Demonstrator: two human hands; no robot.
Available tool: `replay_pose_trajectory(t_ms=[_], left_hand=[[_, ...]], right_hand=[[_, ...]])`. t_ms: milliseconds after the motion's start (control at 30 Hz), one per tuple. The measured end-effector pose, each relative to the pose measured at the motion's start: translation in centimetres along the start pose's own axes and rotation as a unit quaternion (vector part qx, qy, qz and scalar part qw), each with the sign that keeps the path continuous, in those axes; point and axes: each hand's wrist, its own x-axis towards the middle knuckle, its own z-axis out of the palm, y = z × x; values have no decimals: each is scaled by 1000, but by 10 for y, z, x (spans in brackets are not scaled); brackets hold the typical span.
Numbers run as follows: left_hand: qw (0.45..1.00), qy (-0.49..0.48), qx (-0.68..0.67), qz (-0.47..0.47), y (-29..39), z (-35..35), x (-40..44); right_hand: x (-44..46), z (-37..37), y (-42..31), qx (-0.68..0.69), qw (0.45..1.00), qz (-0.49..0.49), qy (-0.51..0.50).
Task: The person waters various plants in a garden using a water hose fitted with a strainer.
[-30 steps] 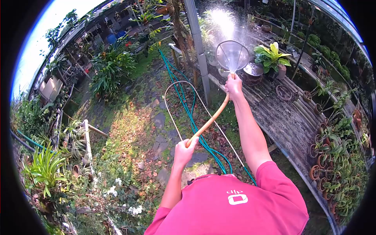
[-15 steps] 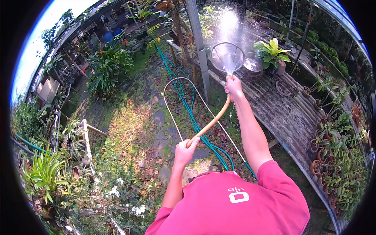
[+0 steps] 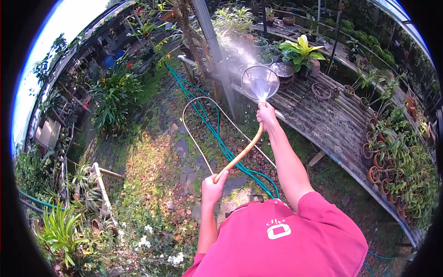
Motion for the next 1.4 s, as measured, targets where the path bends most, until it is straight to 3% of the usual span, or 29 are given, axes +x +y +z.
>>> replay_pose_trajectory(t_ms=[200, 267, 467, 667, 767, 1000, 1300, 1400], left_hand=[[997, -66, 31, 8, -18, 2, 9], [996, -75, 48, 20, -15, 6, 10], [991, -120, 39, 42, -12, 12, 9], [989, -134, 21, 65, -31, -3, 6], [987, -155, -11, 31, -40, -12, 2], [988, -155, -13, 26, -66, -24, 4], [980, -196, -23, 36, -75, -34, -15], [981, -190, 21, 44, -69, -26, -26]], right_hand=[[-26, -60, 20, 31, 996, 0, 84], [-39, -71, 15, 55, 985, -62, 150], [-74, -88, -11, 67, 967, -112, 220], [-91, -76, -5, 20, 982, -91, 162], [-92, -69, 3, 19, 984, -82, 155], [-109, -64, 32, 24, 969, -63, 236], [-123, -67, 52, -17, 993, 4, 113], [-127, -77, 52, -7, 993, -1, 119]])
